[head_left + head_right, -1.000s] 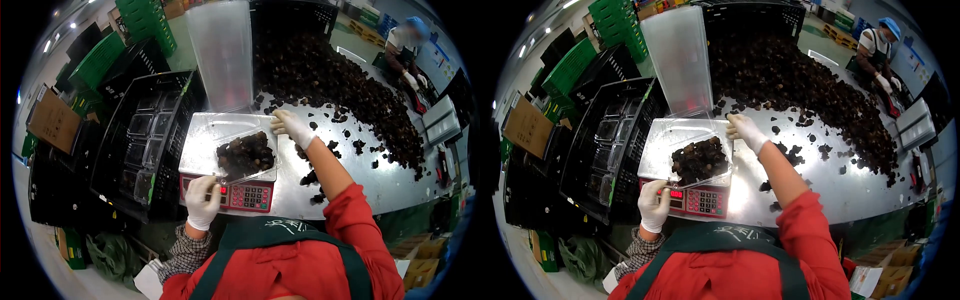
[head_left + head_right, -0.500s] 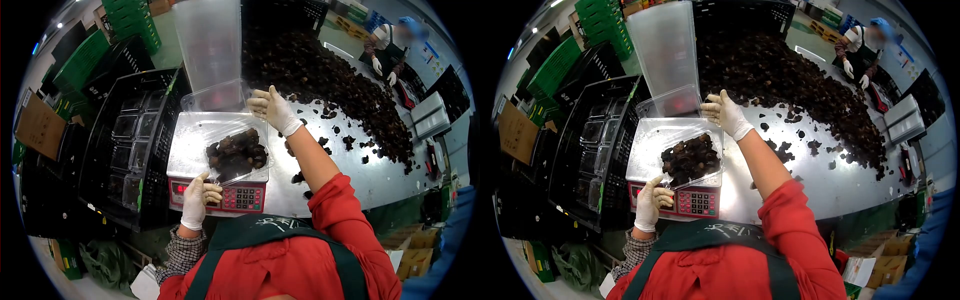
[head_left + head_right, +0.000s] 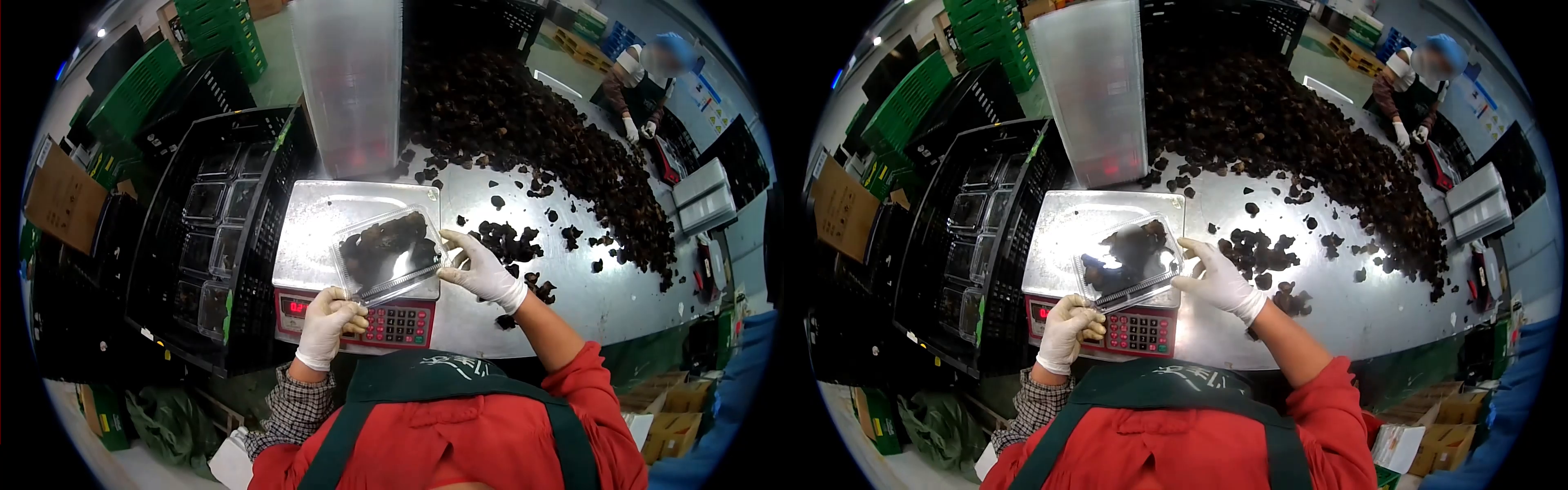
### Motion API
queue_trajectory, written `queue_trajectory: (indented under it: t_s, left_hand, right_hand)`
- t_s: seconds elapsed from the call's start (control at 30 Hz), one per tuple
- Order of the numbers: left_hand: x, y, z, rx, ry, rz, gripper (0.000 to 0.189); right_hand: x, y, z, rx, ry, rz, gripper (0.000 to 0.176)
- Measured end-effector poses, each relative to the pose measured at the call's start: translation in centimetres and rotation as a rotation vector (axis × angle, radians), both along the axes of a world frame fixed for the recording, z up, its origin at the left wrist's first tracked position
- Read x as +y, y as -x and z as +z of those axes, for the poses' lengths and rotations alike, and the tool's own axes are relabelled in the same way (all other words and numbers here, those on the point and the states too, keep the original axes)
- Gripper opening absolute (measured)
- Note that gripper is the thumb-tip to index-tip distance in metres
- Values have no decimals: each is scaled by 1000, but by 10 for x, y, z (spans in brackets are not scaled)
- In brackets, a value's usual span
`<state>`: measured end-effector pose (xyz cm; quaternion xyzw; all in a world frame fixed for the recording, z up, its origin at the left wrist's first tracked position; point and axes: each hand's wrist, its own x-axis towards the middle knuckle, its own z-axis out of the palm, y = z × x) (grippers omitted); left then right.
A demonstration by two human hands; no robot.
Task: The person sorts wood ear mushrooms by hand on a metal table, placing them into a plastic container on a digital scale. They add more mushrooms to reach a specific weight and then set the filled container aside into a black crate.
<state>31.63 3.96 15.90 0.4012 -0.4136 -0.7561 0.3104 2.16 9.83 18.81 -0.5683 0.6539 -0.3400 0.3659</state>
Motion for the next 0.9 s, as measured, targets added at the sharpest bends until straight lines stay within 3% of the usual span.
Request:
queue_trajectory:
  t_s: [0.07,0.1,0.2,0.23,0.3,0.33,0.4,0.5,0.53,0.6,0.73,0.83,0.9]
  left_hand:
    - [-2,-1,6,-35,0,-11,27]
    - [-1,-4,4,-13,56,51,30]
    - [-8,-19,-1,-33,317,253,43]
    - [-10,-18,3,-83,393,282,43]
    - [-16,-7,7,-196,524,376,37]
    - [-20,3,16,-310,739,336,34]
    - [-28,29,41,-538,1164,242,28]
    - [-50,83,48,-530,1322,139,15]
    - [-60,98,42,-563,1405,90,15]
    - [-76,121,26,-692,1482,0,23]
    - [-86,130,21,-959,1414,-309,28]
    - [-94,126,10,-841,1289,-326,19]
    - [-93,118,18,-719,1173,-307,12]
  right_hand:
    - [1,9,-7,-287,-98,-71,67]
    - [0,17,-14,-414,-72,-117,58]
    - [-8,32,-6,-564,56,-263,40]
    - [-13,30,4,-418,-7,-268,31]
    - [-30,25,0,-120,169,-100,26]
    - [-40,21,-1,30,258,-16,24]
    - [-61,10,2,104,239,-32,23]
    - [-87,4,-13,233,346,-55,22]
    - [-90,2,-15,137,263,-58,22]
    - [-93,3,-19,-48,100,-62,22]
    - [-84,5,-23,-37,136,-71,23]
    - [-83,9,-29,-216,85,-68,23]
    - [-77,10,-21,-78,141,-75,22]
